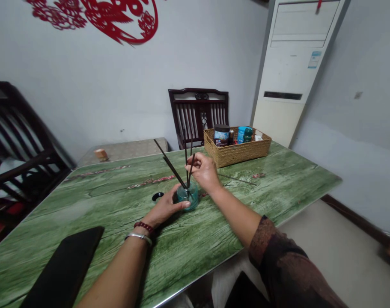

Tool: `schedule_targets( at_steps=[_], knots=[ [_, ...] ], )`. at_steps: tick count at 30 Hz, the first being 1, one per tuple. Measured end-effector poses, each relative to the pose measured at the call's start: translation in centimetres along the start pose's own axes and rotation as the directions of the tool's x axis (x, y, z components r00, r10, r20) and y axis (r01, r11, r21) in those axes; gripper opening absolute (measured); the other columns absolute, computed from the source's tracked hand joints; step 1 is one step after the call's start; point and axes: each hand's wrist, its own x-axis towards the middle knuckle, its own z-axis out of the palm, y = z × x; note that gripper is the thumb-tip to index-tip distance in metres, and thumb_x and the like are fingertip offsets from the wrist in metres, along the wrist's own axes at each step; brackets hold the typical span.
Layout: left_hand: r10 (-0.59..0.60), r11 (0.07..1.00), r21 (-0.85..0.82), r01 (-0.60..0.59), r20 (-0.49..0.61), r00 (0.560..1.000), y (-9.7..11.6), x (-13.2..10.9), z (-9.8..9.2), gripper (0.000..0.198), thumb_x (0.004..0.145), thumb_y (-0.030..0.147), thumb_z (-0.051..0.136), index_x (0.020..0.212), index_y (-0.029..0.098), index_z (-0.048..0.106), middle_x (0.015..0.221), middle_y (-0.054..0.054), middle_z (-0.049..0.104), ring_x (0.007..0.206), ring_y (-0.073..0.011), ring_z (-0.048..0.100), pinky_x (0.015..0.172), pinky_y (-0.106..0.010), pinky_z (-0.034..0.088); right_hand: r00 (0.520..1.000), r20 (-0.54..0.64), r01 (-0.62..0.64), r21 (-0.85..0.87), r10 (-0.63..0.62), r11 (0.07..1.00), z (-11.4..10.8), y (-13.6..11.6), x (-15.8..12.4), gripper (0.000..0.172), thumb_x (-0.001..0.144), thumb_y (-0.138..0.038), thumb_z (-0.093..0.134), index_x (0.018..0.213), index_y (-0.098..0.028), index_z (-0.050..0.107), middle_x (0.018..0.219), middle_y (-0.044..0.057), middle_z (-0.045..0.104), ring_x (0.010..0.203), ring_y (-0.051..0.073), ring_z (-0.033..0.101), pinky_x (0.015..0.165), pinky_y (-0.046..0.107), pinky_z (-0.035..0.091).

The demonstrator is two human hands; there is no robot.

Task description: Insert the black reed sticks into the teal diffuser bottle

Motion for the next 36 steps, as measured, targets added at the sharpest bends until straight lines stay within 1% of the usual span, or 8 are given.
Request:
schedule_targets(
  at_steps=[8,12,16,20,23,27,32,36],
  knots=[
    [0.01,1.0,-0.024,-0.01,0.001,1.0,0.0,0.0,0.1,0.081,0.069,0.046,0.081,0.138,0.015,0.052,0.135,-0.015,0.065,0.127,-0.0336,0.058,0.113,-0.046,0.04,0.997,0.059,0.055,-0.215,-0.043,0.975,-1.0,0.9,-1.2,0.005,0.071,-0.023,0.071,0.075,-0.02,0.07,0.07,-0.003,0.068,0.06,0.012,0.056,0.063,0.025,0.043],
    [-0.012,1.0,-0.012,0.013,0.001,1.0,0.2,0.0,0.0,0.08,0.068,0.046,0.081,0.136,0.014,0.053,0.134,-0.016,0.065,0.126,-0.0336,0.059,0.112,-0.046,0.04,0.996,0.029,0.09,-0.305,-0.085,0.948,-3.6,0.6,-1.3,0.006,0.075,-0.024,0.069,0.077,-0.02,0.072,0.071,-0.002,0.069,0.06,0.012,0.055,0.063,0.025,0.042],
    [-0.018,1.0,0.004,0.018,-0.009,1.0,0.1,0.0,0.0,0.077,0.068,0.047,0.081,0.134,0.015,0.055,0.132,-0.015,0.067,0.123,-0.0333,0.061,0.111,-0.046,0.042,0.99,-0.082,0.063,-0.447,-0.111,0.892,-7.2,2.0,-0.9,0.012,0.079,-0.026,0.063,0.08,-0.02,0.073,0.074,0.0,0.071,0.066,0.016,0.06,0.068,0.027,0.045],
    [-0.025,1.0,-0.002,0.025,-0.014,1.0,0.2,-0.1,0.0,0.076,0.068,0.048,0.081,0.133,0.017,0.057,0.131,-0.013,0.068,0.123,-0.0333,0.062,0.111,-0.047,0.042,0.978,-0.188,-0.069,-0.7,-0.091,0.711,-10.7,5.1,-1.3,0.024,0.087,-0.021,0.052,0.094,-0.019,0.076,0.093,0.007,0.076,0.086,0.021,0.067,0.083,0.031,0.048],
    [-0.034,0.999,0.0,0.034,-0.015,0.999,0.4,-0.1,0.0,0.077,0.068,0.048,0.081,0.134,0.018,0.056,0.132,-0.012,0.067,0.124,-0.0331,0.061,0.113,-0.047,0.041,0.989,-0.145,-0.139,-0.86,0.026,0.491,-12.3,7.6,-2.2,0.031,0.091,-0.017,0.049,0.108,-0.016,0.075,0.111,0.012,0.074,0.104,0.024,0.065,0.096,0.032,0.043],
    [-0.044,0.999,0.026,0.044,-0.015,0.999,0.4,-0.1,-0.1,0.078,0.068,0.05,0.08,0.134,0.017,0.055,0.131,-0.012,0.068,0.123,-0.0333,0.061,0.112,-0.048,0.042,0.976,-0.052,-0.108,-0.96,0.213,0.258,-12.5,9.4,-2.9,0.035,0.096,-0.022,0.051,0.124,-0.016,0.07,0.127,0.014,0.068,0.119,0.026,0.058,0.102,0.035,0.037],
    [-0.039,0.999,0.036,0.04,-0.014,0.999,0.3,-0.1,-0.1,0.077,0.069,0.05,0.08,0.133,0.017,0.055,0.131,-0.012,0.068,0.121,-0.0334,0.062,0.111,-0.048,0.043,0.958,-0.006,-0.047,-0.99,0.285,0.136,-11.8,9.4,-3.1,0.032,0.097,-0.031,0.054,0.119,-0.014,0.071,0.135,0.017,0.062,0.125,0.029,0.052,0.102,0.038,0.035],
    [-0.046,0.998,0.031,0.046,-0.013,0.999,0.4,-0.1,-0.1,0.077,0.069,0.051,0.08,0.133,0.018,0.055,0.128,-0.012,0.069,0.119,-0.033,0.063,0.109,-0.048,0.045,0.965,0.002,-0.04,-0.987,0.261,0.157,-11.9,8.9,-3.3,0.025,0.095,-0.03,0.058,0.11,-0.02,0.076,0.125,0.013,0.068,0.119,0.027,0.055,0.099,0.036,0.036]
  ],
)
